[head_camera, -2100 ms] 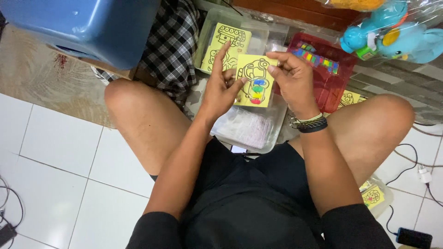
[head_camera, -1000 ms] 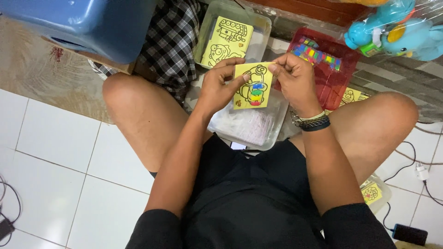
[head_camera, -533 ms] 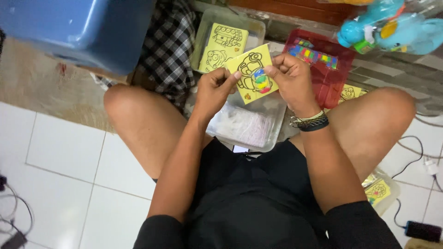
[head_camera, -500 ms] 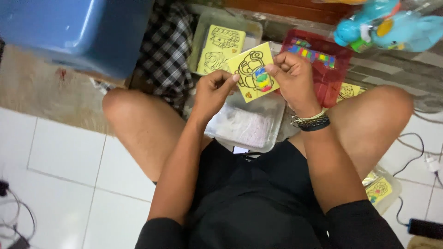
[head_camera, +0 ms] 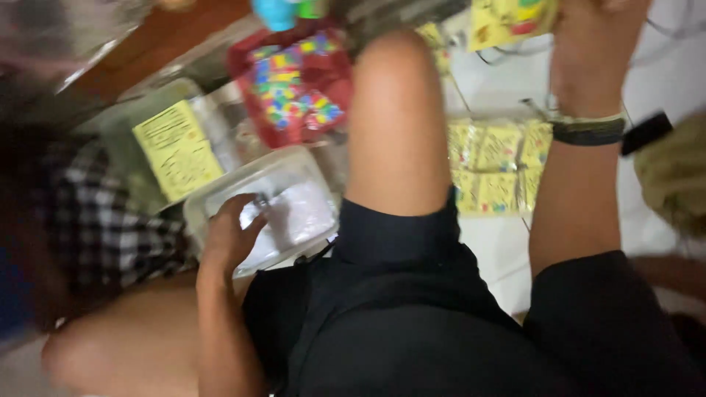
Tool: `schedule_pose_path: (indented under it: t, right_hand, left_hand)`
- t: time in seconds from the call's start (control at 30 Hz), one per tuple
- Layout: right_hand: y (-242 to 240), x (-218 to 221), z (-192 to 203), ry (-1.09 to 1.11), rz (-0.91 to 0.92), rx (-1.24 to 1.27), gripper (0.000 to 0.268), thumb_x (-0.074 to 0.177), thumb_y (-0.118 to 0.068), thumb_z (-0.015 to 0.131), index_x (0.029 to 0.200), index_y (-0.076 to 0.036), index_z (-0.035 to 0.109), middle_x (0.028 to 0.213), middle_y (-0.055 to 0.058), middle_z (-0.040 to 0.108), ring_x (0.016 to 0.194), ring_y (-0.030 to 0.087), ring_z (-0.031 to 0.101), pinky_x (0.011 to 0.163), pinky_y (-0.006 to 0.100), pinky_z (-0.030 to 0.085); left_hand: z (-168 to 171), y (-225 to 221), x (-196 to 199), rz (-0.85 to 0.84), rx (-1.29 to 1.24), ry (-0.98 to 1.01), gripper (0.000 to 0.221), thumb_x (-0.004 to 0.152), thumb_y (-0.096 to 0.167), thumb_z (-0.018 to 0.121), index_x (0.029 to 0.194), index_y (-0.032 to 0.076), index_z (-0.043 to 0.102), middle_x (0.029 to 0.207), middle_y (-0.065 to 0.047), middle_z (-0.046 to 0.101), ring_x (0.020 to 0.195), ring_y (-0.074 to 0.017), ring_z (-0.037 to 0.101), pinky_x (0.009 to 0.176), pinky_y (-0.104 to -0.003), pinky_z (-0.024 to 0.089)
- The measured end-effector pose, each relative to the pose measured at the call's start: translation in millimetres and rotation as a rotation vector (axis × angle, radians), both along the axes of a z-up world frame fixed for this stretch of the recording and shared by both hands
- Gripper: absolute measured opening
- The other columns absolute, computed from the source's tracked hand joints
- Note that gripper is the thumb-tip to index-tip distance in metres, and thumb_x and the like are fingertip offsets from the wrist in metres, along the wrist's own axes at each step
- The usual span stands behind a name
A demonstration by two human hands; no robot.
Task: The person is manually placing individual yellow stickers into small transparent plastic bags while sitting on the floor.
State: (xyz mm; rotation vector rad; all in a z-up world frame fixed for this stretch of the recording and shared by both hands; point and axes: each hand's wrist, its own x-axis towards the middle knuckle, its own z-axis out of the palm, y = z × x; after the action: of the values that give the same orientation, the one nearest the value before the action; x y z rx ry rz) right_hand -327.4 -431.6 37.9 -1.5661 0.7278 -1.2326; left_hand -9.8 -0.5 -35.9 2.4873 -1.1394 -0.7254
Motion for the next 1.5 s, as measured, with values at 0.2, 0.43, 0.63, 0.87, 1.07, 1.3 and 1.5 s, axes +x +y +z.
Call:
schedule_pose_path:
  t: [0.2, 0.43, 0.63, 0.87, 1.07, 1.3, 1.5]
  right_hand:
    - [-8, -141, -64, 0.032, -0.173, 0.029, 0.019, 0.114, 0.014, 0.059, 0.11, -0.004, 0.056, 0.097, 0.005, 0.057, 0.079, 0.013, 0.051, 0.069, 0.03, 0.047]
    - [-8, -215, -137, 0.027, -0.266, 0.028, 0.011, 0.116, 0.008, 0.052, 0.115, -0.003, 0.055, 0.097, 0.008, 0.054, 0.079, 0.017, 0.051, 0.07, 0.033, 0.051]
    - [-16, -182, -173, 0.025, -0.248, -0.015, 0.009, 0.118, 0.003, 0.046, 0.118, -0.002, 0.053, 0.097, 0.01, 0.052, 0.08, 0.019, 0.052, 0.07, 0.035, 0.055]
    - [42, -113, -418, 0.921, -0.411, 0.527, 0.043, 0.092, -0.034, 0.074, 0.133, -0.036, 0.061, 0.118, -0.004, 0.073, 0.116, 0.024, 0.068, 0.101, 0.043, 0.051]
    - [68, -93, -403, 0.465, -0.455, 0.636, 0.011, 0.092, -0.014, 0.072, 0.098, -0.022, 0.076, 0.085, 0.0, 0.076, 0.074, 0.013, 0.075, 0.056, 0.028, 0.06]
    - [4, -15, -210, 0.1, -0.294, 0.573, 0.013, 0.092, -0.003, 0.07, 0.086, -0.014, 0.066, 0.091, 0.004, 0.073, 0.082, 0.014, 0.074, 0.062, 0.027, 0.057]
    - [18, 109, -30, -0.016, 0.281, -0.102, 0.008, 0.127, -0.002, 0.063, 0.125, 0.005, 0.064, 0.11, 0.015, 0.067, 0.1, 0.022, 0.065, 0.091, 0.036, 0.058]
  left_hand:
    - [10, -8, -9, 0.041, 0.233, 0.086, 0.055, 0.096, 0.03, 0.07, 0.145, 0.007, 0.06, 0.148, -0.021, 0.056, 0.136, -0.0421, 0.053, 0.115, -0.054, 0.042]
    - [22, -18, -22, 0.129, 0.282, 0.18, 0.053, 0.096, 0.017, 0.067, 0.146, 0.005, 0.057, 0.146, -0.024, 0.057, 0.138, -0.0402, 0.052, 0.113, -0.051, 0.046]
    - [32, -24, -29, 0.185, 0.282, 0.209, 0.052, 0.096, 0.015, 0.067, 0.146, 0.004, 0.057, 0.145, -0.023, 0.058, 0.138, -0.0383, 0.052, 0.113, -0.05, 0.046]
    - [18, -11, -19, 0.166, 0.245, 0.236, 0.056, 0.095, 0.017, 0.069, 0.147, 0.003, 0.056, 0.146, -0.024, 0.058, 0.137, -0.0383, 0.053, 0.112, -0.052, 0.047]
    - [9, -10, -12, 0.07, 0.217, 0.195, 0.051, 0.097, 0.017, 0.068, 0.144, 0.001, 0.058, 0.137, -0.024, 0.063, 0.129, -0.0401, 0.06, 0.109, -0.055, 0.049]
    - [-20, 1, 1, 0.157, 0.186, 0.232, 0.053, 0.093, 0.014, 0.069, 0.145, 0.007, 0.058, 0.136, -0.017, 0.065, 0.128, -0.0363, 0.062, 0.108, -0.052, 0.051]
    - [-46, 10, 7, 0.041, 0.055, 0.166, 0.054, 0.084, 0.016, 0.074, 0.136, 0.006, 0.062, 0.124, -0.017, 0.071, 0.107, -0.0361, 0.068, 0.091, -0.042, 0.054]
